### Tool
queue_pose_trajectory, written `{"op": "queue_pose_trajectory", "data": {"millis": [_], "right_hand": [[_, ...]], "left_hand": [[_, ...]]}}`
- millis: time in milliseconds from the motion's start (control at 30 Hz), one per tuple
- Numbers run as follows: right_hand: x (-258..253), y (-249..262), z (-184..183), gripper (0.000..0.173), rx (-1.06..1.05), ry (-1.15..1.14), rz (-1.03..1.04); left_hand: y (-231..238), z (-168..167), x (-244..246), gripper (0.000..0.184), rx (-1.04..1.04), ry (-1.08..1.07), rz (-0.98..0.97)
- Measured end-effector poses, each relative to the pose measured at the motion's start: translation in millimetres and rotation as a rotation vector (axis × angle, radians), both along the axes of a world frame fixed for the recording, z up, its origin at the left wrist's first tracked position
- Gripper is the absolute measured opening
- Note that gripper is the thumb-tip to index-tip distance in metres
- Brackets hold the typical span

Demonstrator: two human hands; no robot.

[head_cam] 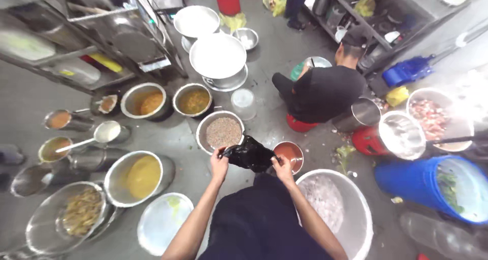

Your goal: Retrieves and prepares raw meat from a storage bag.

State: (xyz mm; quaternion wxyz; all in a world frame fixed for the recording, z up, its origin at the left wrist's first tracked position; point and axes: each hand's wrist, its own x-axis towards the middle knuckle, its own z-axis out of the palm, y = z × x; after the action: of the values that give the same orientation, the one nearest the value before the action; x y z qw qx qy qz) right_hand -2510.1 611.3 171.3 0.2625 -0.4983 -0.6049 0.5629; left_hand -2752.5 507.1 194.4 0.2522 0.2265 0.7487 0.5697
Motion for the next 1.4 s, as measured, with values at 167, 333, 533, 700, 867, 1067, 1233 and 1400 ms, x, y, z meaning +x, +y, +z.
{"op": "queue_pose_trajectory", "data": {"millis": [167,333,533,700,867,1067,1233,1400], "right_hand": [[-51,114,5,0.023,0.03,-0.021,-0.095],[-104,221,0,0.026,0.067,-0.012,-0.143],[-159,325,-6,0.019,0.038,0.01,-0.148],[-183,392,4,0.018,0.066,-0.014,-0.046],[-210,456,9,0.017,0.029,0.084,-0.028],[-247,553,-11,0.019,-0.041,0.132,-0.03],[-274,650,-15,0.02,-0.089,0.13,0.038],[-315,746,-24,0.031,-0.044,0.151,0.097]], "left_hand": [[89,24,-62,0.04,-0.182,-0.185,0.179],[162,25,-114,0.033,-0.075,-0.504,0.24],[275,-4,-191,0.033,0.112,-0.538,0.234],[377,4,-253,0.026,-0.318,0.001,0.06],[485,11,-301,0.027,-0.586,-0.005,-0.054],[591,20,-328,0.02,-0.386,-0.298,-0.187],[661,36,-342,0.047,-0.136,-0.642,-0.249],[709,52,-378,0.051,-0.065,-0.689,-0.279]]}}
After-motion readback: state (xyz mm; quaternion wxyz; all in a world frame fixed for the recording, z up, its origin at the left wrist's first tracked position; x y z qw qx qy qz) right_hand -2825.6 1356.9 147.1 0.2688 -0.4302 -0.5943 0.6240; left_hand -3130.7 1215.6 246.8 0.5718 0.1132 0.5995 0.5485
